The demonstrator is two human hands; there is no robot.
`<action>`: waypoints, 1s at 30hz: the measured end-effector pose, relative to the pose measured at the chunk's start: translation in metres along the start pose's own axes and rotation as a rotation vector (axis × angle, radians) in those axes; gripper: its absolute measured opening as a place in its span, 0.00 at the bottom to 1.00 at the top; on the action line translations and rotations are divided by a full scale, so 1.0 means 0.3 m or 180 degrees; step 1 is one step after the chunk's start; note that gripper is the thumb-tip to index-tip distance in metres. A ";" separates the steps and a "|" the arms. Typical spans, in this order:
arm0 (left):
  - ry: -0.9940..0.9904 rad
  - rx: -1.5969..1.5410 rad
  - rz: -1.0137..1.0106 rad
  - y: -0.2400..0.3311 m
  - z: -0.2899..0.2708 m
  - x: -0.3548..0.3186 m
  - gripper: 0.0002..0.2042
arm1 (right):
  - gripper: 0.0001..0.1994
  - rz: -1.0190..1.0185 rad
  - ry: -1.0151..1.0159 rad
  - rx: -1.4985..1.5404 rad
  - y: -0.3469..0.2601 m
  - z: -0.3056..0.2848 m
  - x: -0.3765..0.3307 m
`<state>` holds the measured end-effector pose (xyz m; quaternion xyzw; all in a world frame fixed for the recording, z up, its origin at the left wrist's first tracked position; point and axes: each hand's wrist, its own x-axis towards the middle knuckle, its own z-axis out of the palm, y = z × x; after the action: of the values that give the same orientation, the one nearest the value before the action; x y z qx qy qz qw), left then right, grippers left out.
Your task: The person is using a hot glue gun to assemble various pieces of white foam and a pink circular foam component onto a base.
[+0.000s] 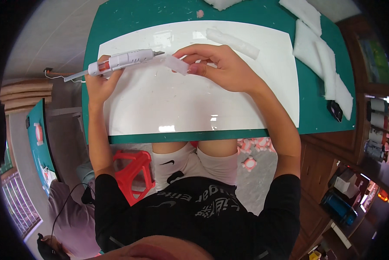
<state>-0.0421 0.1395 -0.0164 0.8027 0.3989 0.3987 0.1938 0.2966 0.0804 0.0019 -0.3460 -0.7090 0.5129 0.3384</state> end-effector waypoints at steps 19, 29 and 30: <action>-0.0091 -0.0052 -0.0030 -0.003 0.011 -0.001 0.10 | 0.19 0.0299 0.0234 -0.0539 0.037 0.028 -0.006; 0.0089 -0.0278 0.0065 -0.007 0.016 -0.003 0.09 | 0.17 0.0031 0.1037 -0.0971 0.082 0.012 0.007; 0.0031 -0.0306 0.0058 -0.008 0.017 -0.005 0.09 | 0.17 0.0023 0.1043 -0.1106 0.083 0.015 0.009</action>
<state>-0.0397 0.1398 -0.0216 0.7941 0.3730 0.4231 0.2265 0.2950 0.0862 -0.0228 -0.4802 -0.7210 0.3214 0.3824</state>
